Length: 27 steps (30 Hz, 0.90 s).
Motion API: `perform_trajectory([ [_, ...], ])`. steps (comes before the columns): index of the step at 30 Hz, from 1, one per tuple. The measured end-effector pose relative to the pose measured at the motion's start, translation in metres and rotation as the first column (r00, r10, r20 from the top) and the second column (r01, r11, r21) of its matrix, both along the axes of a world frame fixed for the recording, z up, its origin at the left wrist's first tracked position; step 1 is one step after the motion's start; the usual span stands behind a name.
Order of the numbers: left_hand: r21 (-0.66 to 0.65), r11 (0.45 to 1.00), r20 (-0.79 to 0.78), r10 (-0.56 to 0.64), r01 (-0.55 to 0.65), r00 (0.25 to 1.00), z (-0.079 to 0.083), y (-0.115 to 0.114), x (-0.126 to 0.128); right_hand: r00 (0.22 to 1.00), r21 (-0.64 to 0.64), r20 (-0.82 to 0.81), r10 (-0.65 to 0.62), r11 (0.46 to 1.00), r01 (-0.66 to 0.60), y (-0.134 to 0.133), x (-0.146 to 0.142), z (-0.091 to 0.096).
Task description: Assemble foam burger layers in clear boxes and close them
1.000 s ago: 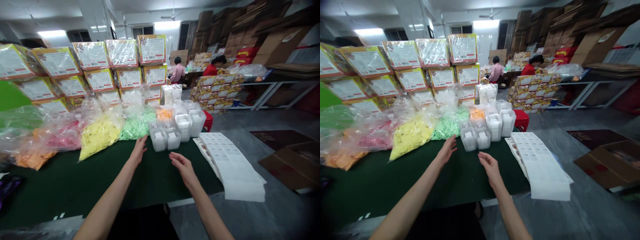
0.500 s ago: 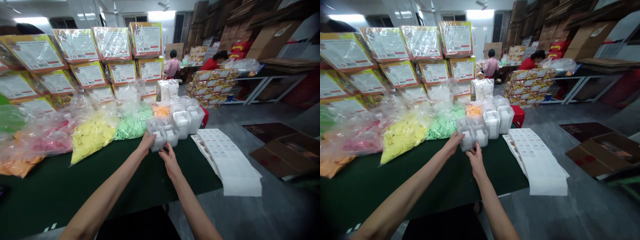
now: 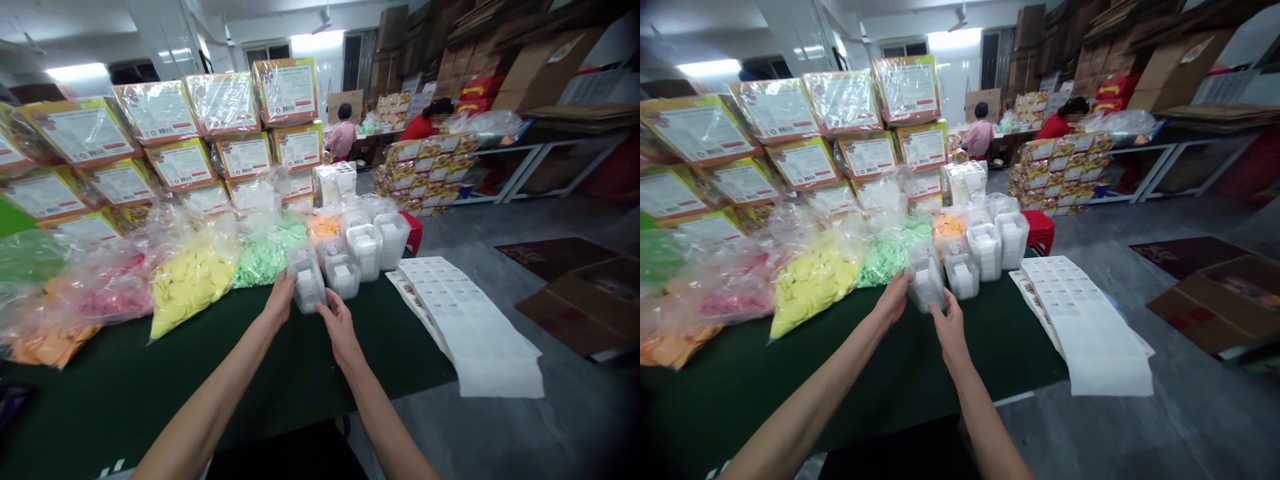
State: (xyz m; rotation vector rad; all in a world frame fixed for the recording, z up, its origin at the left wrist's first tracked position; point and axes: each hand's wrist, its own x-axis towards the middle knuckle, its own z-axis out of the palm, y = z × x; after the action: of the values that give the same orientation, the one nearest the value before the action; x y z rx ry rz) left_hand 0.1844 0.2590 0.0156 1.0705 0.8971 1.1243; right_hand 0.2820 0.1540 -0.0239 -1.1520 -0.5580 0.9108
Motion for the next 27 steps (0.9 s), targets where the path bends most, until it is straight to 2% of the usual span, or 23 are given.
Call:
perform_trajectory([
  [6, -0.032, 0.996, -0.045, 0.081, -0.082, 0.996, 0.018, -0.007, -0.002, 0.986, 0.084, 0.167, 0.011, 0.996, -0.025, 0.002, -0.007, 0.004],
  [10, -0.044, 0.995, -0.052, 0.092, -0.095, 0.994, 0.014, -0.005, -0.003, 0.983, 0.113, 0.184, 0.017, 0.993, -0.039, 0.004, -0.007, -0.002],
  [16, -0.284, 0.959, 0.120, 0.028, 0.007, 0.992, 0.002, 0.014, -0.011, 0.987, 0.104, 0.145, 0.065, 0.991, -0.081, 0.002, -0.002, -0.003],
  [21, -0.324, 0.940, 0.237, -0.034, 0.112, 0.971, -0.001, 0.023, -0.021, 0.986, 0.050, 0.144, -0.084, 0.996, 0.077, -0.031, -0.012, -0.008],
  [22, -0.328, 0.937, 0.254, -0.039, 0.124, 0.966, -0.002, 0.022, -0.023, 0.986, 0.022, 0.158, -0.047, 0.999, 0.044, -0.035, -0.018, -0.012],
  [24, -0.329, 0.935, 0.285, -0.039, 0.136, 0.958, -0.001, 0.020, -0.026, 0.983, -0.014, 0.146, 0.114, 0.994, -0.113, -0.035, -0.031, -0.022],
  [26, -0.317, 0.939, 0.316, -0.028, 0.134, 0.948, 0.004, 0.016, -0.033, 0.967, 0.004, 0.100, 0.235, 0.972, -0.237, -0.022, -0.040, -0.032],
  [27, -0.303, 0.944, 0.330, -0.025, 0.131, 0.944, 0.007, 0.013, -0.039, 0.965, 0.022, 0.077, 0.252, 0.967, -0.255, -0.012, -0.041, -0.036],
])
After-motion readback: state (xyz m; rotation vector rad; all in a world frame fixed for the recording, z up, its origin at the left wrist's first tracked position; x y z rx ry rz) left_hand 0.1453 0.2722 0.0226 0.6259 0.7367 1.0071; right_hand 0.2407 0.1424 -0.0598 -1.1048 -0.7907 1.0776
